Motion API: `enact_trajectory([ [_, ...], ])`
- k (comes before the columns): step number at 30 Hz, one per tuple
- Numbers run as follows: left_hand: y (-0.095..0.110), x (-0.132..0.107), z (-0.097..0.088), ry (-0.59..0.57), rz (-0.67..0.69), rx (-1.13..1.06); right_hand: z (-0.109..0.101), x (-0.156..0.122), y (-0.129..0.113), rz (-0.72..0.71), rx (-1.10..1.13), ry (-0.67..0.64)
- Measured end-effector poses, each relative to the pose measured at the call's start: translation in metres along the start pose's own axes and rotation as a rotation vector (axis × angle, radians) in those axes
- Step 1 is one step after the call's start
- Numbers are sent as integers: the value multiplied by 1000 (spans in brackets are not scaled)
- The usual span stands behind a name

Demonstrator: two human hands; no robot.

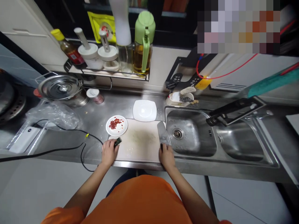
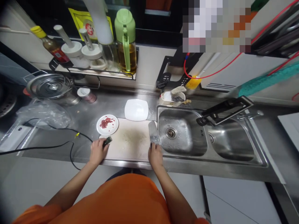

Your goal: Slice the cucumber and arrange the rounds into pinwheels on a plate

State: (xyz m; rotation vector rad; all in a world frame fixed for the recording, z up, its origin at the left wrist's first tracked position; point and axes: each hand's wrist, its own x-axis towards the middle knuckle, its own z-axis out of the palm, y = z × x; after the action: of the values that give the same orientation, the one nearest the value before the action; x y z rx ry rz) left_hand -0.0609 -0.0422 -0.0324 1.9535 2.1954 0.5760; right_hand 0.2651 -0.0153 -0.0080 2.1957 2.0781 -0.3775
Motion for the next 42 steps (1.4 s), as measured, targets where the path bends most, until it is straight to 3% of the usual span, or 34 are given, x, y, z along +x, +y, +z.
enact_trajectory([
  [4, 1, 8, 2, -52, 109, -155, 0, 2, -4, 67, 110, 45],
  [10, 66, 21, 24, -178, 203, -428, -12, -12, -11, 79, 348, 142],
  [14, 96, 35, 40, -213, 217, -423, -22, -23, -25, 3, 464, 65],
  [20, 91, 42, 52, -182, 269, -361, -29, -24, -49, -11, 560, -115],
  [25, 89, 41, 56, -174, 337, -401, -28, -16, -53, -77, 537, -182],
  [36, 103, 36, 52, -193, 257, -413, -42, 4, -49, -128, 154, -347],
  [42, 105, 38, 51, -207, 306, -411, -53, 20, -54, -269, 99, -427],
])
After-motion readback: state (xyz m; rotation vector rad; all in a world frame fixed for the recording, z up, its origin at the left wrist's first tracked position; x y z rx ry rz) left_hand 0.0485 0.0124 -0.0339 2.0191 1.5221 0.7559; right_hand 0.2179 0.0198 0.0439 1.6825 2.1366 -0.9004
